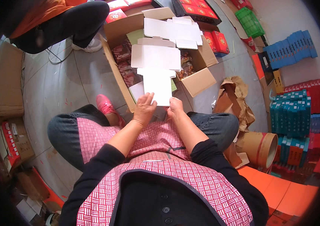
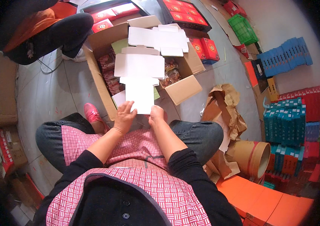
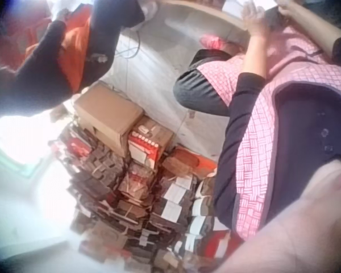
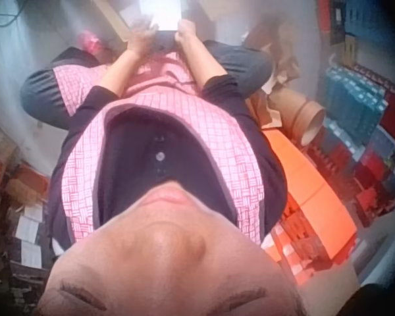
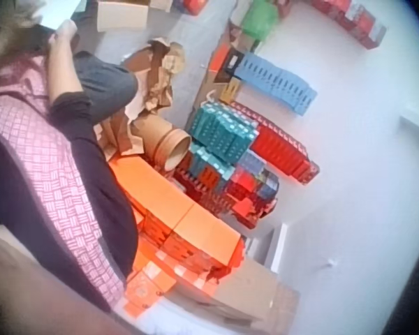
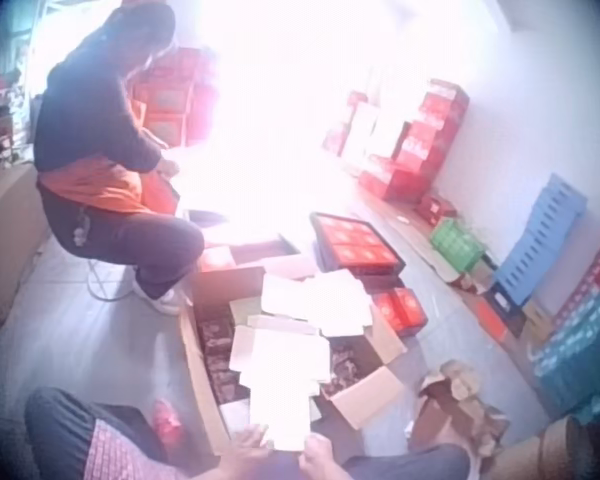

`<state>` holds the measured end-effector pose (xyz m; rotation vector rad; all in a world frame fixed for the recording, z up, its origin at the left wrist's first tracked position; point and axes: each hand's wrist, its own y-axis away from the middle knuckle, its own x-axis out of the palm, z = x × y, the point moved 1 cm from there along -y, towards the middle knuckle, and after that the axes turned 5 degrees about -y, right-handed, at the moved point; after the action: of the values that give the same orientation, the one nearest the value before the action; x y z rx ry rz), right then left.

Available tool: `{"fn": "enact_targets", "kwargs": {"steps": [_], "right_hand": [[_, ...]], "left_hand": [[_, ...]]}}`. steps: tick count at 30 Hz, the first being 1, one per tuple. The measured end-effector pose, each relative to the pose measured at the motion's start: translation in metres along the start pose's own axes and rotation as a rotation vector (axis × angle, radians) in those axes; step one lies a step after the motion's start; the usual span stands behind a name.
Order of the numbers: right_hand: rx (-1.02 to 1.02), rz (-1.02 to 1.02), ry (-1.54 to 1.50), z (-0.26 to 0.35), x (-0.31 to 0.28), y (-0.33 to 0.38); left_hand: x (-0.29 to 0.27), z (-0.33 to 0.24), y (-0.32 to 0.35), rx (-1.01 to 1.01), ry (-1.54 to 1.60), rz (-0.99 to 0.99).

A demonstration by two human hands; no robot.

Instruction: The person sits on the floor and assembles red envelopes by folding white cardboard inserts and inserting them into red paper sleeves. The person repeatedly picks up inserts, folds them, and places them into the red envelopes, then stacks the finished items.

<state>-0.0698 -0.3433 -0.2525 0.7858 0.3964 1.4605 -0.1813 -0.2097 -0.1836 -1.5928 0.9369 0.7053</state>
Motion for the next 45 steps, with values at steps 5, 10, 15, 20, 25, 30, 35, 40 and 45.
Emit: {"fn": "enact_targets", "kwargs": {"steps": [5,10,15,20,25,30,35,40,45], "right_hand": [[-0.259,-0.206,0.581,0.01,0.0,0.007],[-1.438,0.426,1.359,0.055,0.016,0.076],[-1.481,0.586,1.658,0.042,0.012,0.05],[-1.371,0.745,1.569,0.048,0.018,0.033],[-0.911,0.883,1.482,0.066,0.028,0.015],[-0.507,0.994,1.567,0.08,0.045,-0.006],[-0.443,1.072,1.569,0.084,0.052,-0.01],[-0.491,1.06,1.556,0.079,0.046,-0.009],[-0.879,0.878,1.586,0.08,0.016,0.008]], "left_hand": [[0.014,0.0,-0.004,0.05,0.048,0.117],[0.02,0.008,0.002,0.048,0.03,0.148],[0.026,0.008,0.003,0.048,0.032,0.179],[0.028,0.009,-0.002,-0.108,0.086,0.168],[0.028,0.014,-0.029,-0.257,0.073,0.528],[0.028,0.023,-0.072,-0.473,0.099,0.943],[0.016,0.045,-0.07,-0.175,0.219,1.082],[0.027,0.05,-0.061,-0.122,0.085,1.112],[0.039,0.054,-0.062,-0.146,0.163,1.1]]}}
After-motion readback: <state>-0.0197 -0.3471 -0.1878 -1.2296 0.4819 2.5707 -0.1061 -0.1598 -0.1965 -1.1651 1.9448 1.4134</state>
